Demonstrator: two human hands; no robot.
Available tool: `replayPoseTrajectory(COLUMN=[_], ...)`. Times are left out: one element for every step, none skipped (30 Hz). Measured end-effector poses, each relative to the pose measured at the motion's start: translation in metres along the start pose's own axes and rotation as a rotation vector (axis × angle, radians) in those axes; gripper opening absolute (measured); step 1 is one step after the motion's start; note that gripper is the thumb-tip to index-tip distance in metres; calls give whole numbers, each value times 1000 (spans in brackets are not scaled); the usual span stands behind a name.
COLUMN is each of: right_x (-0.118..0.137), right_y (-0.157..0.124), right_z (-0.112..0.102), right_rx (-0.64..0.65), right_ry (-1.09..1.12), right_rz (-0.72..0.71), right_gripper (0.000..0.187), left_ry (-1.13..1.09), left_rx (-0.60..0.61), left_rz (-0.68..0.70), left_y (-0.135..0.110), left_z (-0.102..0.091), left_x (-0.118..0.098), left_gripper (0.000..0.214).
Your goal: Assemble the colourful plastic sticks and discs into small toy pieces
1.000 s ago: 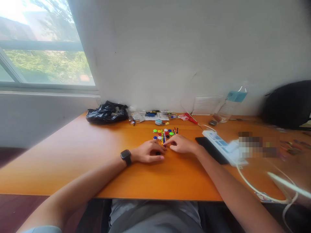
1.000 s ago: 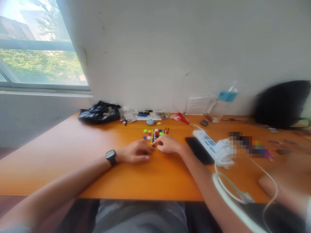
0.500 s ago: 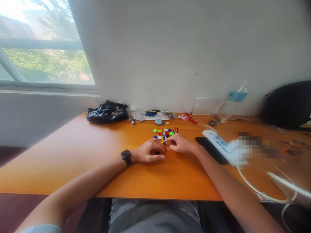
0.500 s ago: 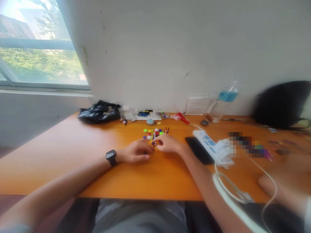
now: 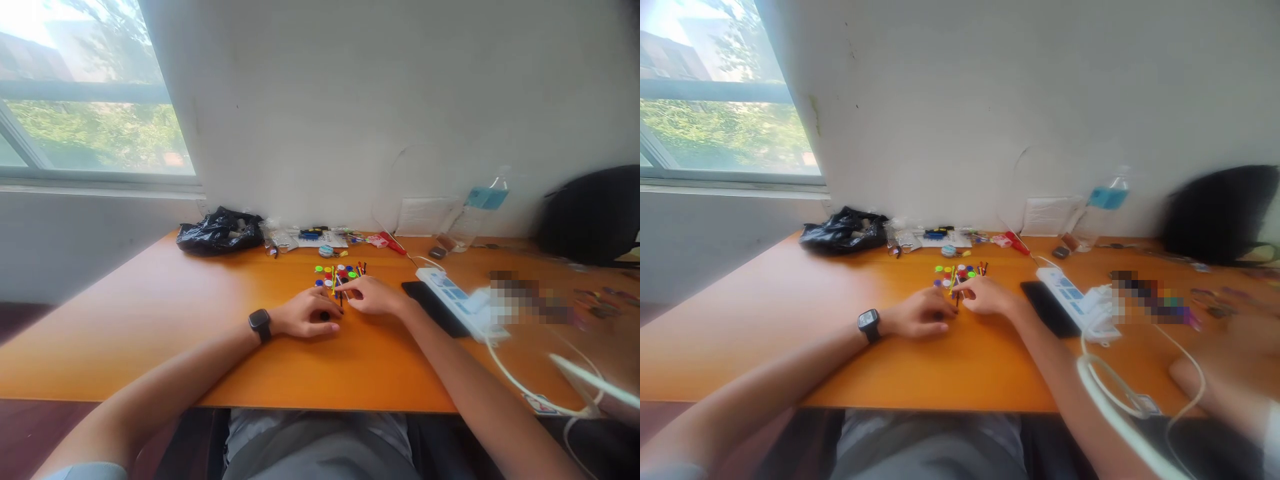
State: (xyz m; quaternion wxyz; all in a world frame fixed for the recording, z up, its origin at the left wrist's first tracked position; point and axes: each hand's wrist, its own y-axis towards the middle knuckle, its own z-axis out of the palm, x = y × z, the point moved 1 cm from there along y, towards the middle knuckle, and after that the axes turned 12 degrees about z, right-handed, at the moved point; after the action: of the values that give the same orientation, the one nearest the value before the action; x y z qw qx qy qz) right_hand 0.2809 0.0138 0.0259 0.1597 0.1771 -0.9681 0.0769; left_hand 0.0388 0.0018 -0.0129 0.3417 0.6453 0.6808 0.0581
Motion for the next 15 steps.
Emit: replayPoseTrajectory(right_x=[0,0,0,0,0,1,1,2,2,3,3,3,3,2,2], right_y=[0,0,0,-1,-1,-1,-1,-1,-1,-1,-1,-1,-2,-2,-2], right_z=[1,1,1,1,1,0,-1,-3,-4,-5,-6,-7,-7,-7,-7], right_rx=[2,5,7,7,3,-7,-27,-53,-81,-103,-116,-117,-109,-97,-85], right_ry=[-1,-1,0,1,3,5,5,1,-7,-19,-34,-49,-62,-71,-73], right_rz=[2,6,10,14,17,18,20,23,25,25,21,15,7,0,-7], right_gripper=[62,62,62,61,62,62,62,60,57,53,47,42,37,35,33], left_ry=[-3,-7,-10,-12,-14,-14,-14,-12,-10,-7,-4,-1,3,5,7], left_rx=[-3,-7,-8,-9,-9,-10,-13,-18,-23,-27,-27,-23,-18,-12,-5], left_rz=[3,6,7,7,6,8,12,17,20,20,15,6,-5,-13,-18], left_y=[0,0,0,0,0,0,0,1,1,1,1,1,1,0,0], left_z=[0,0,0,0,0,-1,-1,-2,-2,-3,-3,-3,-3,-3,-2], left_x=[0,0,0,-1,-1,-2,-2,-2,-2,-2,-2,-2,-1,-1,0], left_gripper=[36,36,35,35,34,34,33,33,34,35,36,37,39,40,41])
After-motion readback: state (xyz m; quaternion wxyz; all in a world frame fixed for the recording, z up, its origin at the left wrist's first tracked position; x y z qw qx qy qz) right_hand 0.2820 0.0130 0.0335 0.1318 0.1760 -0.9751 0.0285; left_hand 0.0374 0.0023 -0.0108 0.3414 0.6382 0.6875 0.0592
